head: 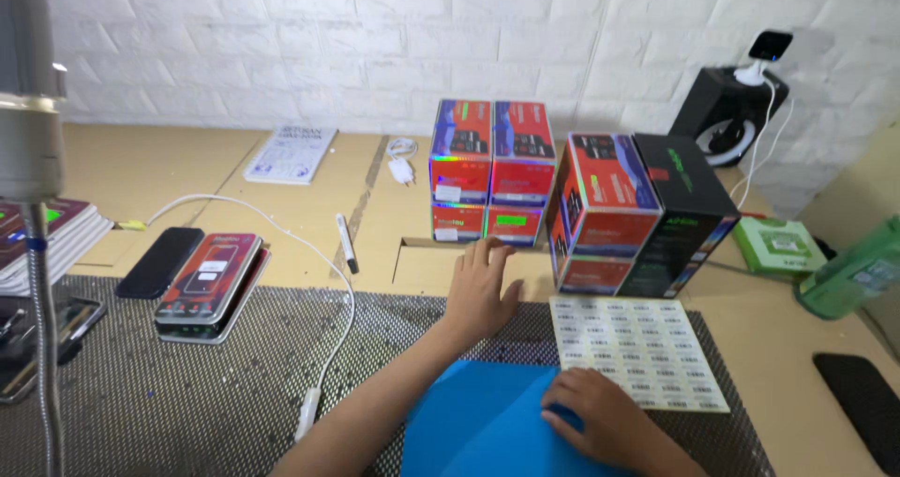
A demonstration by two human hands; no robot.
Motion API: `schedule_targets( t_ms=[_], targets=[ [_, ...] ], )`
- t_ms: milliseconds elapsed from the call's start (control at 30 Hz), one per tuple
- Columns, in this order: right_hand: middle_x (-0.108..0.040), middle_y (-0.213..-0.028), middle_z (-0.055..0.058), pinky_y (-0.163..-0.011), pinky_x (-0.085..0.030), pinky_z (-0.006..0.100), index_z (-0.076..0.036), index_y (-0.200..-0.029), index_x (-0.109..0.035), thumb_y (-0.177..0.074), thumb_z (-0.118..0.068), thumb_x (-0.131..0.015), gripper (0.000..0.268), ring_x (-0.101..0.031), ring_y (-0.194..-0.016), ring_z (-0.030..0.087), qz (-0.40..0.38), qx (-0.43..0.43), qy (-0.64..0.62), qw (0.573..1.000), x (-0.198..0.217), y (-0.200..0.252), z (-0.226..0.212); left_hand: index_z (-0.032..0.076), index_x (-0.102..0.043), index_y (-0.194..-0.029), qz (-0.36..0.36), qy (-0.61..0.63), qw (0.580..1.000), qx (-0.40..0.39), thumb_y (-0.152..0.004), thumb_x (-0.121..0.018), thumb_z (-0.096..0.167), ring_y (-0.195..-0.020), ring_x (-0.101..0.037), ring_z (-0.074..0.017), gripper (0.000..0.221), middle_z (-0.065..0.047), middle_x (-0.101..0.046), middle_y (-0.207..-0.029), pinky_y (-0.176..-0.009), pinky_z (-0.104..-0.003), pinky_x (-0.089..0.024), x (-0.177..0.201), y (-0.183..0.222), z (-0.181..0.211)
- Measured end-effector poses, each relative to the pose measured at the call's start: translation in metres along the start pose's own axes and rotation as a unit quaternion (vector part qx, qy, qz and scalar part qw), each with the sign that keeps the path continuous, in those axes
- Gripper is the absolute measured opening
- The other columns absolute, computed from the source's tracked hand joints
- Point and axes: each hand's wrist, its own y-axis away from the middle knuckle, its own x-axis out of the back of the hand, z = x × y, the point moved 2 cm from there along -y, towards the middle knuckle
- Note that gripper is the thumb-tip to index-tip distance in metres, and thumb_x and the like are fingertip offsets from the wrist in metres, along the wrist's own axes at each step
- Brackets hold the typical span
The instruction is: The person unboxes a stack of smartphone replacement screens, removes protective plastic films from them, and handles the individual screen components.
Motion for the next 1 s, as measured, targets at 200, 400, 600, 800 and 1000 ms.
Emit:
schedule_targets(
  t_ms=[200, 400, 600, 800, 1000],
  targets=[
    [-0.067, -0.106, 0.001, -0.080, -0.049, 0.037, -0.022, -0.112, -0.070, -0.104, -0.041, -0.064, 0.021, -0.063, -0.094, 0.019, -0.042, 0.036, -0.004, 0.998, -0.020, 0.004, 0.033, 0.020, -0.036, -0.158, 0.064, -0.249, 0.966, -0.004, -0.080, -0.079, 0.045, -0.154, -0.030, -0.0314, 0.093, -0.011, -0.030, -0.168, -0.120, -0.055, -0.022, -0.029, -0.061, -0.038],
    [-0.058, -0.097, 0.001, -0.067, -0.041, 0.033, -0.022, -0.107, -0.067, -0.110, -0.036, -0.061, 0.015, -0.053, -0.079, 0.015, -0.030, 0.109, -0.036, 0.993, -0.064, 0.005, 0.094, 0.015, -0.018, -0.166, 0.074, -0.339, 0.936, -0.055, -0.054, -0.091, 0.050, -0.159, -0.018, -0.0340, 0.138, -0.013, -0.022, -0.171, -0.128, -0.055, -0.017, -0.048, -0.117, -0.054],
    [-0.057, -0.106, 0.005, -0.074, -0.042, 0.036, -0.025, -0.120, -0.066, -0.109, -0.053, -0.052, 0.034, -0.054, -0.089, 0.019, -0.060, 0.092, -0.045, 0.993, -0.051, 0.007, 0.080, 0.008, -0.026, -0.162, 0.024, -0.394, 0.915, -0.087, -0.092, -0.059, 0.026, -0.149, -0.035, -0.0388, 0.080, -0.022, -0.040, -0.160, -0.126, -0.056, -0.021, -0.076, -0.129, -0.073],
    [-0.067, -0.108, 0.002, -0.080, -0.047, 0.037, -0.021, -0.115, -0.071, -0.107, -0.042, -0.058, 0.027, -0.062, -0.096, 0.019, -0.054, 0.040, -0.047, 0.997, -0.004, 0.002, 0.021, 0.005, -0.041, -0.154, 0.053, -0.392, 0.908, -0.139, -0.090, -0.062, 0.019, -0.143, -0.045, -0.0347, 0.068, -0.018, -0.052, -0.148, -0.125, -0.052, -0.027, -0.051, -0.130, -0.062],
    [-0.069, -0.110, 0.002, -0.087, -0.046, 0.039, -0.019, -0.113, -0.071, -0.104, -0.036, -0.061, 0.021, -0.062, -0.101, 0.021, -0.053, 0.038, -0.040, 0.997, 0.009, 0.002, 0.004, 0.007, -0.049, -0.147, 0.043, -0.340, 0.916, -0.208, -0.063, -0.084, 0.065, -0.142, -0.047, -0.0401, 0.108, -0.022, -0.056, -0.142, -0.124, -0.058, -0.027, -0.028, -0.114, -0.044]
  ],
)
